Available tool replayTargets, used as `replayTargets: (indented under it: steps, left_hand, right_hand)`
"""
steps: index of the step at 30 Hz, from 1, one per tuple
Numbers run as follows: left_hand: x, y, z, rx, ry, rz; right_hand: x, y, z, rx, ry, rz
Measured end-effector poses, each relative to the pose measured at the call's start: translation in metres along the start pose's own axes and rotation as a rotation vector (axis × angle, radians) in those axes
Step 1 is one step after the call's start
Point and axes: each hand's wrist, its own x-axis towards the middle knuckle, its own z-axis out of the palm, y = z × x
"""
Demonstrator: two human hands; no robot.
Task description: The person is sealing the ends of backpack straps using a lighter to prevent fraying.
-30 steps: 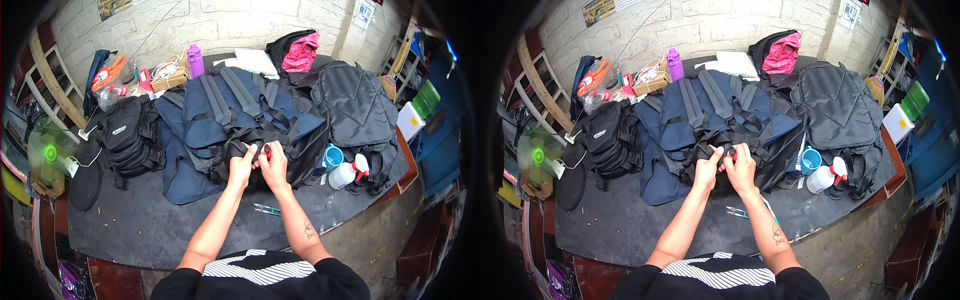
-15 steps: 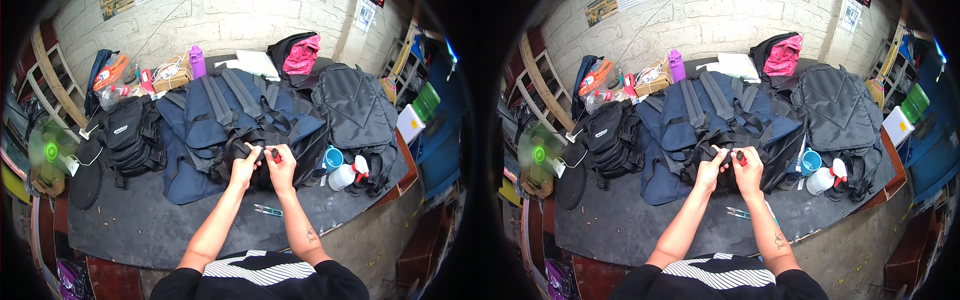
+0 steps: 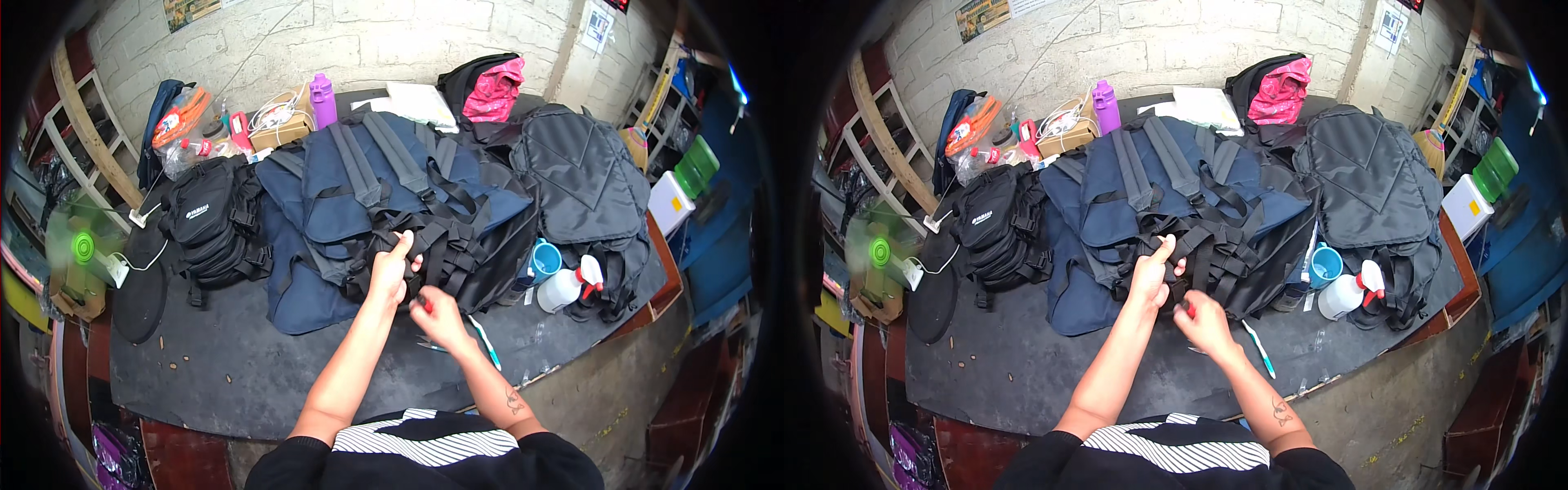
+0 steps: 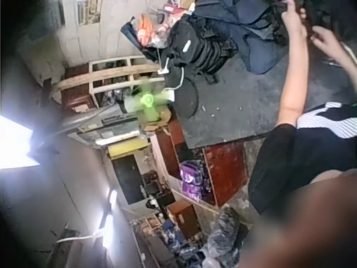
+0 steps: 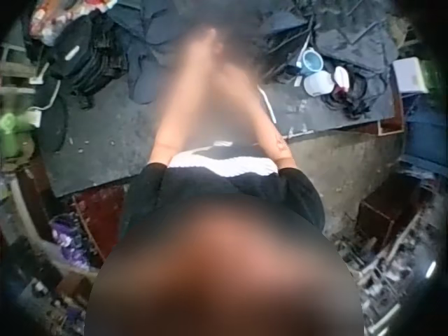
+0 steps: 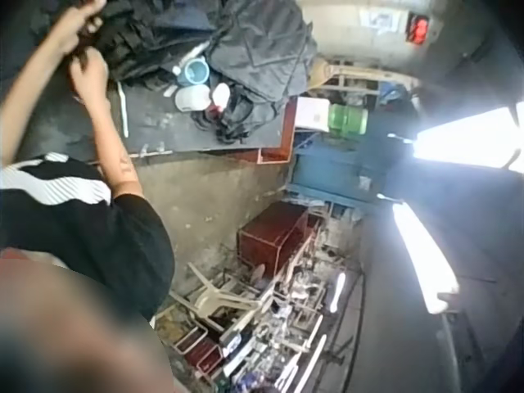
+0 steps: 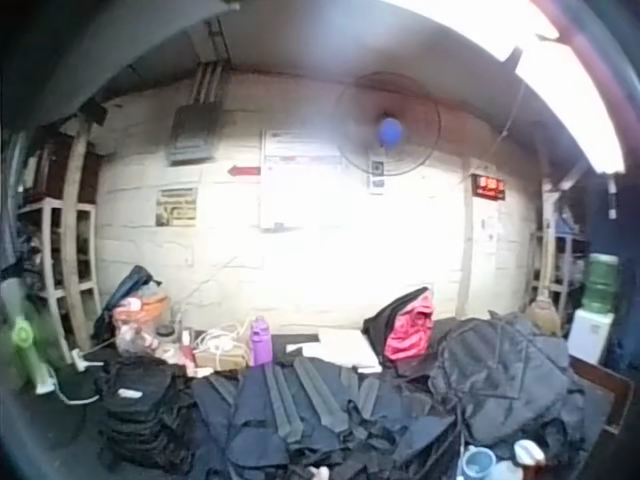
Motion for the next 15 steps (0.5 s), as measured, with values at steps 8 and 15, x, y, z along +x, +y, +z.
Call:
replayTargets:
  steps: [8, 15]
  left_hand:
    - [-0.001, 0.002, 0.000, 0.073, 0.046, -0.036]
    - [-0.003, 0.001, 0.000, 0.061, 0.047, -0.031]
  right_hand:
    - [-0.049, -0.008, 0.007, -0.207, -0.519, -0.174]
    - [-0.056, -0.018, 0.003, -0.164, -0.457, -0.190]
